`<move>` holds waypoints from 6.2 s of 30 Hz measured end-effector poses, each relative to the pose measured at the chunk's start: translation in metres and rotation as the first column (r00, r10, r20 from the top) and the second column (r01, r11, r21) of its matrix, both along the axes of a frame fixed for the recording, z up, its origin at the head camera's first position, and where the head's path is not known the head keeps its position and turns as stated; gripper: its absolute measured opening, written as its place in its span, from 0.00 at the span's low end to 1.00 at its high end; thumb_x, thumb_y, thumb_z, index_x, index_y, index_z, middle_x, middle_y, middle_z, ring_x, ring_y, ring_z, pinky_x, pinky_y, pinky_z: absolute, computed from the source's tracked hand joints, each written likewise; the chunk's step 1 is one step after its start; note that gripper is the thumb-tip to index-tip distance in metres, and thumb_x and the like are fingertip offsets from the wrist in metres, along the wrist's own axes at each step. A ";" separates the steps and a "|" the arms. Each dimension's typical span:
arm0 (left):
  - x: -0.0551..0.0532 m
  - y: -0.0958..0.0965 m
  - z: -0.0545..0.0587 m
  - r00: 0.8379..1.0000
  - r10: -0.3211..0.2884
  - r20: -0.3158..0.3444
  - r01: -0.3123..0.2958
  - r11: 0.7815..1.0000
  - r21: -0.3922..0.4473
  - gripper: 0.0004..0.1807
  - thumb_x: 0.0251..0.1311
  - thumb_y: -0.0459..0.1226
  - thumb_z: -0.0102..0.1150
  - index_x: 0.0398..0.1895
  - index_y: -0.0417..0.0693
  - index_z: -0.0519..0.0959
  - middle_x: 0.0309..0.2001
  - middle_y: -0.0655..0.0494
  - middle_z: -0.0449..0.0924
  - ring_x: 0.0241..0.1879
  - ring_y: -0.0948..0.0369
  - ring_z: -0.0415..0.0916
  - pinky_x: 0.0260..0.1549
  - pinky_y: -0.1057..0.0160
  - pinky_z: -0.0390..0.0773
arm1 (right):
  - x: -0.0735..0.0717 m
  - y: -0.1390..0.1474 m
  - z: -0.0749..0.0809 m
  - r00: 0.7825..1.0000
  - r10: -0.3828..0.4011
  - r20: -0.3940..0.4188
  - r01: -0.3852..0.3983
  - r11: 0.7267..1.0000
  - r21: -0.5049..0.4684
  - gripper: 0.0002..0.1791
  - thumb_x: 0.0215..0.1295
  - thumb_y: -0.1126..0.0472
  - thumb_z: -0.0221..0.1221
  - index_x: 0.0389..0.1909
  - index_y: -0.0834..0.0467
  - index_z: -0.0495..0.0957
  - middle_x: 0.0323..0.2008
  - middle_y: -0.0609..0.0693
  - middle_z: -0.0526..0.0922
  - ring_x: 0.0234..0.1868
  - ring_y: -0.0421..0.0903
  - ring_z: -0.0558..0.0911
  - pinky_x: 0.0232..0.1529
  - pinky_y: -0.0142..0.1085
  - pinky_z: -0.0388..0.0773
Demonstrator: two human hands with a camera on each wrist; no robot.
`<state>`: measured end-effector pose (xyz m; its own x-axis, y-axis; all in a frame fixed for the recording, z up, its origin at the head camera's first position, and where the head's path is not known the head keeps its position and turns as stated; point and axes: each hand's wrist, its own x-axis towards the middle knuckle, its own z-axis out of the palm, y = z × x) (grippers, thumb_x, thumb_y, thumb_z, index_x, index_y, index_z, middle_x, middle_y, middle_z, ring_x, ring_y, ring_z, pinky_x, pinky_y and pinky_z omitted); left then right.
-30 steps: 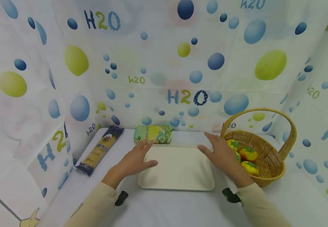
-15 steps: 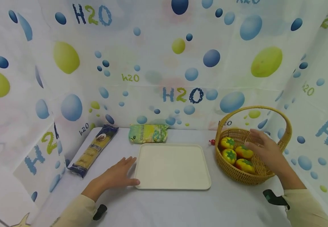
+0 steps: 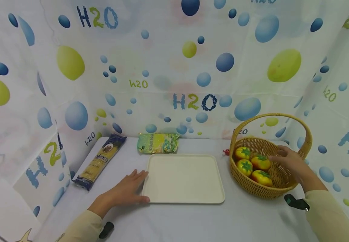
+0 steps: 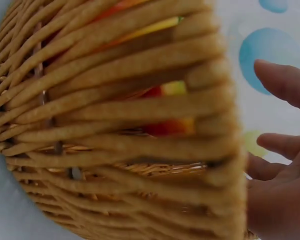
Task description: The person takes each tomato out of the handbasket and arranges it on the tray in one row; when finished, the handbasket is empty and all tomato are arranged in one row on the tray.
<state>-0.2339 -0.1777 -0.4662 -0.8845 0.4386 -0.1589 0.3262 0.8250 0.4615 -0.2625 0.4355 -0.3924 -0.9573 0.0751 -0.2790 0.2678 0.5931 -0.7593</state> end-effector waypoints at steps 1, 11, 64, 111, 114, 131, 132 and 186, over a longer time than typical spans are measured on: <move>0.000 0.001 0.000 1.000 0.016 0.004 -0.016 1.000 0.003 0.60 0.50 0.64 0.71 0.78 0.40 0.59 0.77 0.38 0.58 0.77 0.35 0.48 0.71 0.32 0.51 | -0.002 0.000 -0.001 1.000 0.006 0.018 -0.006 1.000 -0.002 0.60 0.70 0.40 0.60 0.81 0.61 0.29 0.79 0.72 0.37 0.75 0.78 0.45 0.66 0.75 0.51; 0.012 0.016 0.000 0.955 0.271 0.117 -0.288 0.942 0.171 0.51 0.45 0.51 0.81 0.69 0.33 0.70 0.56 0.45 0.81 0.55 0.49 0.77 0.54 0.47 0.79 | -0.006 -0.001 -0.012 0.996 0.069 0.063 -0.068 0.997 -0.024 0.58 0.70 0.47 0.62 0.80 0.65 0.30 0.77 0.75 0.36 0.75 0.79 0.43 0.69 0.72 0.49; 0.019 0.012 -0.008 0.891 0.346 0.295 -0.441 0.813 0.380 0.41 0.46 0.29 0.77 0.68 0.37 0.73 0.41 0.52 0.77 0.38 0.58 0.74 0.36 0.60 0.77 | 0.041 -0.052 0.040 0.987 0.091 -0.133 -0.079 0.993 0.093 0.54 0.65 0.37 0.64 0.81 0.58 0.48 0.70 0.71 0.64 0.67 0.70 0.66 0.63 0.66 0.69; 0.024 0.009 -0.013 0.853 0.371 0.367 -0.510 0.741 0.436 0.39 0.48 0.27 0.74 0.68 0.40 0.74 0.47 0.50 0.80 0.39 0.58 0.77 0.40 0.60 0.81 | 0.010 -0.325 -0.038 0.897 0.396 -0.198 -0.423 0.898 -0.119 0.39 0.58 0.57 0.74 0.70 0.58 0.71 0.58 0.51 0.79 0.55 0.52 0.77 0.55 0.43 0.81; 0.023 0.008 -0.013 0.849 0.368 0.380 -0.515 0.737 0.438 0.39 0.48 0.27 0.74 0.68 0.41 0.74 0.47 0.51 0.80 0.40 0.58 0.78 0.40 0.60 0.81 | 0.013 -0.339 -0.046 0.886 0.422 -0.191 -0.446 0.889 -0.102 0.39 0.57 0.56 0.74 0.70 0.60 0.72 0.59 0.52 0.79 0.55 0.52 0.78 0.56 0.45 0.80; 0.020 0.005 -0.017 0.850 0.348 0.395 -0.510 0.733 0.450 0.38 0.49 0.27 0.74 0.68 0.43 0.75 0.46 0.51 0.80 0.37 0.58 0.78 0.41 0.59 0.82 | 0.029 -0.376 -0.065 0.849 0.506 -0.149 -0.516 0.856 -0.031 0.39 0.55 0.56 0.74 0.68 0.58 0.73 0.57 0.51 0.79 0.51 0.48 0.79 0.57 0.45 0.79; 0.020 0.006 -0.017 0.850 0.346 0.396 -0.509 0.732 0.453 0.38 0.49 0.27 0.74 0.68 0.43 0.75 0.46 0.51 0.80 0.37 0.58 0.79 0.41 0.59 0.82 | 0.030 -0.375 -0.065 0.850 0.506 -0.148 -0.515 0.856 -0.034 0.39 0.55 0.56 0.75 0.68 0.59 0.73 0.57 0.51 0.80 0.52 0.48 0.79 0.57 0.45 0.79; 0.022 0.008 -0.016 0.836 0.366 0.409 -0.538 0.693 0.480 0.35 0.49 0.26 0.74 0.64 0.41 0.76 0.46 0.49 0.80 0.38 0.57 0.78 0.40 0.59 0.82 | 0.049 -0.290 -0.031 0.885 0.399 -0.239 -0.437 0.889 -0.134 0.39 0.62 0.51 0.71 0.73 0.52 0.69 0.67 0.57 0.75 0.63 0.56 0.78 0.60 0.52 0.78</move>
<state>-0.2121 -0.1696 -0.4823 -0.9584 0.0787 -0.2742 -0.2207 0.4044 0.8876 -0.2139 0.1457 -0.4237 -0.9245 -0.3778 -0.0500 -0.1429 0.4653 -0.8735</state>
